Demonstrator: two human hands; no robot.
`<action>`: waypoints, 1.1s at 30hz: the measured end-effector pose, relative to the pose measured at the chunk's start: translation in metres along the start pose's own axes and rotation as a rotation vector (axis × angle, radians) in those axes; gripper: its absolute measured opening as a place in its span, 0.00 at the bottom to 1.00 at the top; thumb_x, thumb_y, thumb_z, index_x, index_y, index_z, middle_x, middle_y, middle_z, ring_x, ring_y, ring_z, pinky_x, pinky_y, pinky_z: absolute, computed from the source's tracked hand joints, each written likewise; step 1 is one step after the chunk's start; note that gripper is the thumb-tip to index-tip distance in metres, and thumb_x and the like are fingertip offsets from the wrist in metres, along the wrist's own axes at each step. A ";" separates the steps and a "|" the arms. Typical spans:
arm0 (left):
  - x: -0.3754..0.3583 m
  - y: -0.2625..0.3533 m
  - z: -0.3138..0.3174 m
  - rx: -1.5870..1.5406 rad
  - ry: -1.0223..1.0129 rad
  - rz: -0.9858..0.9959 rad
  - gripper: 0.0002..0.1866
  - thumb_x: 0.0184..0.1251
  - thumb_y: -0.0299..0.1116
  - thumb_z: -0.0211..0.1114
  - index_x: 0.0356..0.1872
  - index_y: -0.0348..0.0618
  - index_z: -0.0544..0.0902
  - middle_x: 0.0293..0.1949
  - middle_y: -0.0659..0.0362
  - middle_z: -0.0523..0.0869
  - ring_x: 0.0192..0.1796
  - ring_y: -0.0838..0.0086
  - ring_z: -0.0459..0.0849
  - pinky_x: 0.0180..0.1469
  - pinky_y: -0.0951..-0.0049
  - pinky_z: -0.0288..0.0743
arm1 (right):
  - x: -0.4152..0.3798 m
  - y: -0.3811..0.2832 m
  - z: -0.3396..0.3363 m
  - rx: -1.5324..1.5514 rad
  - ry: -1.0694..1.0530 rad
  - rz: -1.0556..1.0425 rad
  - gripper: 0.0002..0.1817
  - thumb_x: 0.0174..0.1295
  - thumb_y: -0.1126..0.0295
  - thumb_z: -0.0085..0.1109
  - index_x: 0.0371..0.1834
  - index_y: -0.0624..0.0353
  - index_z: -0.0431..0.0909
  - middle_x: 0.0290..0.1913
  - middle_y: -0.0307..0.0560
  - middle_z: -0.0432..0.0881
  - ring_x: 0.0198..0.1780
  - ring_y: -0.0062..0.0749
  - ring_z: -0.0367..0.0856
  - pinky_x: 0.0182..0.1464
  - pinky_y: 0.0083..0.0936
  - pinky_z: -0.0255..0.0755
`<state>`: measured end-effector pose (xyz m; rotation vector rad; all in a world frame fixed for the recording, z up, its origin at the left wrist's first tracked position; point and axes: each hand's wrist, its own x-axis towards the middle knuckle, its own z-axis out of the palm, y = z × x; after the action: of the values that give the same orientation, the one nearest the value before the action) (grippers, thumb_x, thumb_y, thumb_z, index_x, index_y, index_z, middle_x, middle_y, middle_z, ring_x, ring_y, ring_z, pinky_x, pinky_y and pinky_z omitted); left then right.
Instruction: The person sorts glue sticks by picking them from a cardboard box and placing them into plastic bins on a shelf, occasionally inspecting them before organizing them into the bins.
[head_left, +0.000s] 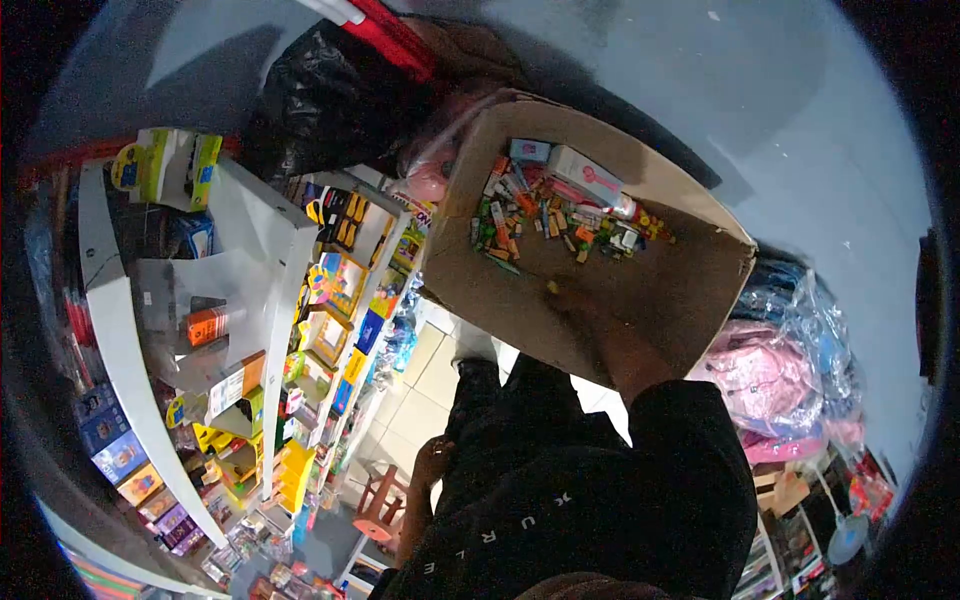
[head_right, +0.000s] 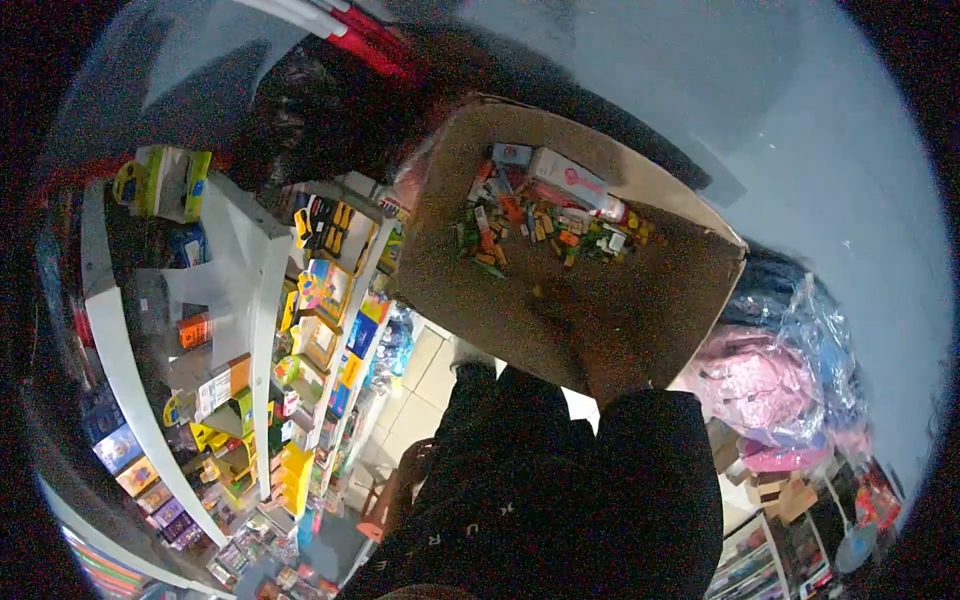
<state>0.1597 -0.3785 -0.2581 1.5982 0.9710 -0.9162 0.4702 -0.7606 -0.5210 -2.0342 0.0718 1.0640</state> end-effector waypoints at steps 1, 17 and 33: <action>-0.012 0.013 0.007 -0.007 0.012 -0.012 0.22 0.66 0.39 0.68 0.56 0.36 0.79 0.46 0.53 0.86 0.39 0.73 0.84 0.41 0.73 0.78 | 0.011 -0.020 0.006 -0.014 0.017 -0.032 0.31 0.64 0.67 0.64 0.66 0.59 0.60 0.57 0.55 0.70 0.57 0.45 0.70 0.57 0.42 0.66; -0.047 -0.024 0.031 -0.141 0.140 0.101 0.19 0.70 0.34 0.63 0.57 0.34 0.79 0.49 0.52 0.87 0.52 0.68 0.84 0.52 0.71 0.77 | 0.111 -0.101 0.034 -0.221 0.291 -0.029 0.24 0.61 0.66 0.66 0.56 0.59 0.67 0.47 0.50 0.74 0.46 0.38 0.73 0.46 0.37 0.68; -0.030 -0.028 0.036 -0.118 0.309 0.054 0.21 0.67 0.41 0.66 0.54 0.35 0.81 0.43 0.52 0.88 0.45 0.68 0.85 0.48 0.68 0.78 | 0.072 -0.060 -0.008 -0.177 0.168 -0.096 0.18 0.58 0.64 0.68 0.46 0.60 0.73 0.37 0.45 0.78 0.36 0.31 0.76 0.36 0.31 0.70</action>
<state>0.1187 -0.4132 -0.2487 1.6855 1.1660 -0.5726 0.5447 -0.7047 -0.5312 -2.2600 -0.0346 0.8635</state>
